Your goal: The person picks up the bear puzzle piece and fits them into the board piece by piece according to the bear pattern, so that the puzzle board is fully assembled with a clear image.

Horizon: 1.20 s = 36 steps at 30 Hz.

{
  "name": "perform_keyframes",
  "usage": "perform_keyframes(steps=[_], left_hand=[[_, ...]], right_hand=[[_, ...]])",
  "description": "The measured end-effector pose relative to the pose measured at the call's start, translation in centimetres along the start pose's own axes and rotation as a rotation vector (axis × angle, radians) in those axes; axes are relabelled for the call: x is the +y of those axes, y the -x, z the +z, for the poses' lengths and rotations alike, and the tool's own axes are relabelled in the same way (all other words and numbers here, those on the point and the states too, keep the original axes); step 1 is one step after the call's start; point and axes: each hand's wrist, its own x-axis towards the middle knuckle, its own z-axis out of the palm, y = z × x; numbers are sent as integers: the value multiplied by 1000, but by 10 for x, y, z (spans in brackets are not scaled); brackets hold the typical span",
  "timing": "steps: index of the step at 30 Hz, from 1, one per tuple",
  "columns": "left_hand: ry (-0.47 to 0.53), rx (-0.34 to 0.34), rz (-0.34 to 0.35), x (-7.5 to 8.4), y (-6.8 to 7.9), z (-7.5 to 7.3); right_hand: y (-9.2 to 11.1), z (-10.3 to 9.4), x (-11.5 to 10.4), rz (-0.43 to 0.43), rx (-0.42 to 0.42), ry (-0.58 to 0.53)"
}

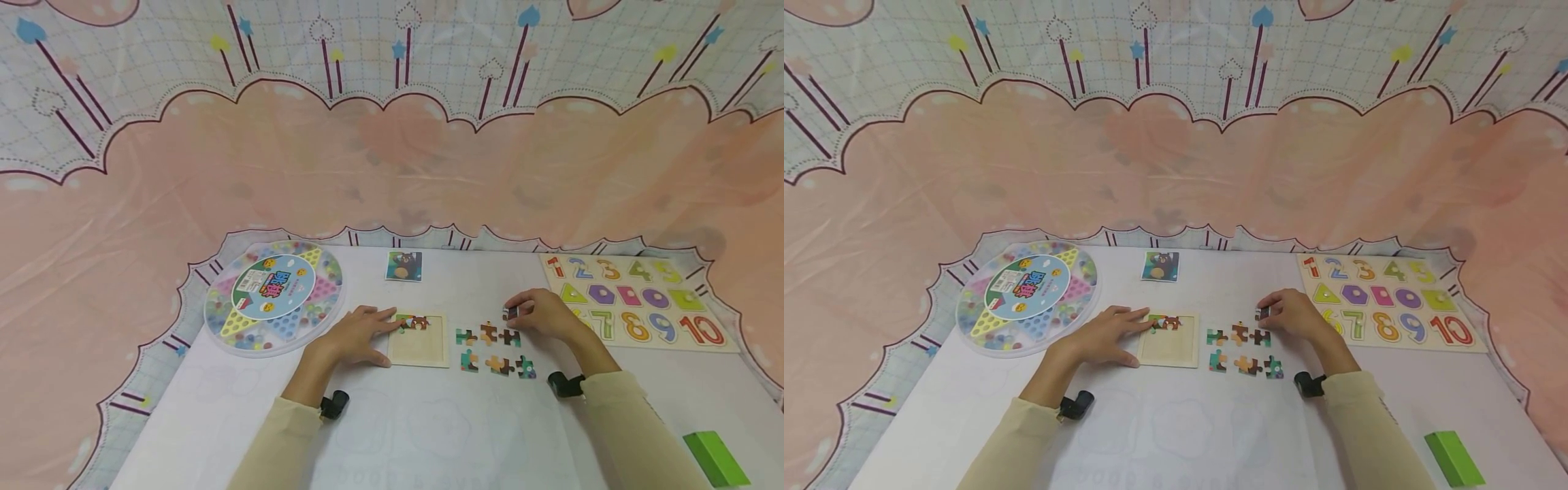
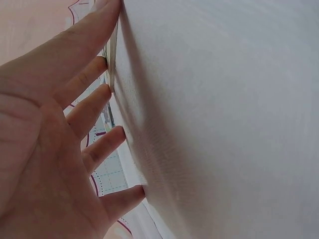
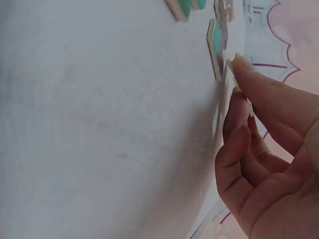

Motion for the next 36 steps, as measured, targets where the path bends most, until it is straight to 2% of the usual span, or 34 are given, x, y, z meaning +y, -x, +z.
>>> perform_keyframes(steps=[7,13,28,36], left_hand=[[1,0,2,0,0,0],[-10,2,0,1,1,0],[-15,4,24,-1,0,-1],[-19,-8,6,0,1,-1]], right_hand=[[0,1,-4,-50,25,12],[-3,6,-19,-101,37,-1],[-14,38,-60,-175,-23,-64],[-18,52,-81,-205,-37,-40]])
